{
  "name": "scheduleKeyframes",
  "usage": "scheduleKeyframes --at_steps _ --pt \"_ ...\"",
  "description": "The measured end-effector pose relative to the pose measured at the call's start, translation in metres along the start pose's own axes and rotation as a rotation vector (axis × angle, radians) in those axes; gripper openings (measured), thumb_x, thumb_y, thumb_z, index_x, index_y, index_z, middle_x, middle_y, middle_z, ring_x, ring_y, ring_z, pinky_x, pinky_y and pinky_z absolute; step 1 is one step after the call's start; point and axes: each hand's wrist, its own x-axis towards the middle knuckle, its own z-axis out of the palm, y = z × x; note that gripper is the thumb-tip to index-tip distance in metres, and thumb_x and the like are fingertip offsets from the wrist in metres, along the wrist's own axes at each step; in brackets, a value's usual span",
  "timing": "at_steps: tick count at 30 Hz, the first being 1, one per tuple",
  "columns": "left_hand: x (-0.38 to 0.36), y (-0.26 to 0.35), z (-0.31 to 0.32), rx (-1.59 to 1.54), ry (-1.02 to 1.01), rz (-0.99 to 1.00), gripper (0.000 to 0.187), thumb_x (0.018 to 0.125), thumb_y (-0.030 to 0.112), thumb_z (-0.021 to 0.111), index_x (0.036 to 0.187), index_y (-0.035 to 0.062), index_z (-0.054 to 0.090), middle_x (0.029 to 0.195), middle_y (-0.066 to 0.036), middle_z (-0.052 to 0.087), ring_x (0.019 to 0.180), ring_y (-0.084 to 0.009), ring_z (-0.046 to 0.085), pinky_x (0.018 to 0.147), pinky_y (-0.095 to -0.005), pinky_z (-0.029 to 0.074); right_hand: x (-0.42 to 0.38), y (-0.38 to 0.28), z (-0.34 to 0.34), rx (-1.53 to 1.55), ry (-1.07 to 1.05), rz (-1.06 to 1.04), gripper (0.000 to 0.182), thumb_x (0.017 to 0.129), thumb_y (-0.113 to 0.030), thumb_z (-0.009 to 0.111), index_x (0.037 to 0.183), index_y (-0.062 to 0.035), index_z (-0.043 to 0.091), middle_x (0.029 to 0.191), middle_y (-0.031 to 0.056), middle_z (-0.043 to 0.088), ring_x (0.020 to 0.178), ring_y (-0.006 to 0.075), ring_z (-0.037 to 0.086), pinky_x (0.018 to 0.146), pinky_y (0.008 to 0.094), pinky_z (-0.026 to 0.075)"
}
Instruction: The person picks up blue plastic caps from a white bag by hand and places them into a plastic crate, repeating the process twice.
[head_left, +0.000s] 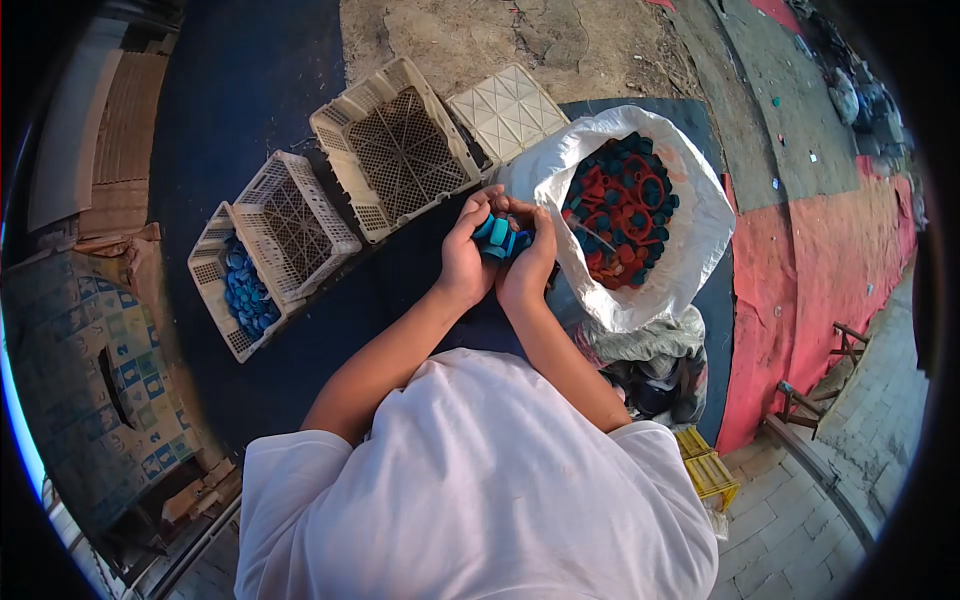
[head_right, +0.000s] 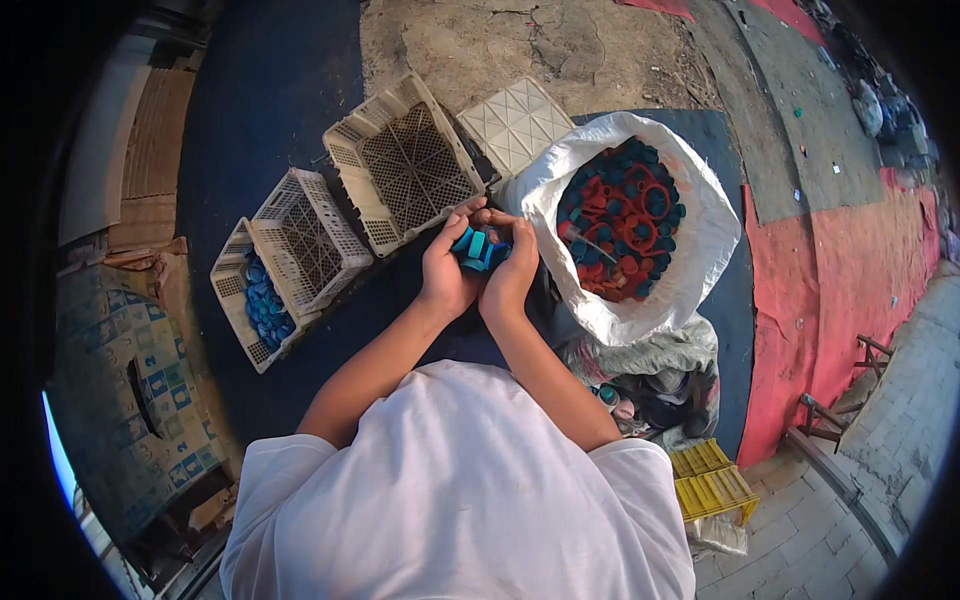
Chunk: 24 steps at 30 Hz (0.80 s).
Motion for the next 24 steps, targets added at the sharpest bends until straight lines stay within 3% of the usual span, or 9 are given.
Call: scheduleKeyframes --at_steps 3,9,14,20,24 --pt "-0.029 0.011 -0.033 -0.062 0.005 0.095 0.031 0.103 0.022 0.05 0.129 0.0067 0.056 0.109 -0.003 0.062 0.099 -0.0186 0.059 0.096 -0.0355 0.048 -0.023 0.032 0.003 0.025 -0.137 0.071 0.04 0.105 -0.028 0.043 0.099 0.0026 0.068 0.098 0.0088 0.068 0.092 0.0155 0.056 0.089 0.0321 0.044" --pt "-0.126 0.037 -0.084 -0.256 0.185 0.255 0.026 0.104 0.024 0.051 0.124 0.0092 0.059 0.112 -0.006 0.064 0.109 -0.0222 0.061 0.102 -0.0399 0.048 -0.103 0.087 0.016 -0.264 -0.357 0.15 0.041 0.106 -0.027 0.042 0.1 0.0021 0.07 0.099 0.0083 0.07 0.092 0.0154 0.056 0.09 0.0323 0.042" --pt "-0.181 0.038 -0.132 -0.387 0.295 0.391 0.024 0.105 0.024 0.05 0.123 0.0094 0.059 0.108 -0.007 0.066 0.105 -0.0216 0.061 0.099 -0.0395 0.049 -0.159 0.116 0.025 -0.393 -0.491 0.258 0.044 0.107 -0.028 0.04 0.1 0.0019 0.071 0.096 0.0077 0.069 0.092 0.0161 0.056 0.091 0.0318 0.042" --pt "-0.238 0.068 -0.171 -0.43 0.364 0.616 0.025 0.106 0.024 0.05 0.123 0.0086 0.058 0.112 -0.01 0.066 0.109 -0.025 0.062 0.101 -0.0417 0.048 -0.208 0.173 0.044 -0.269 -0.582 0.435 0.036 0.106 -0.028 0.044 0.097 -0.0007 0.065 0.103 0.0101 0.068 0.096 0.0182 0.059 0.096 0.0335 0.045" --pt "-0.268 0.091 -0.205 -0.521 0.275 0.739 0.028 0.106 0.026 0.048 0.123 0.0073 0.059 0.115 -0.012 0.065 0.115 -0.0264 0.062 0.105 -0.0439 0.047 -0.25 0.191 0.075 -0.074 -0.631 0.625 0.027 0.106 -0.027 0.047 0.101 -0.0027 0.058 0.109 0.0132 0.066 0.11 0.0239 0.062 0.107 0.0393 0.046"
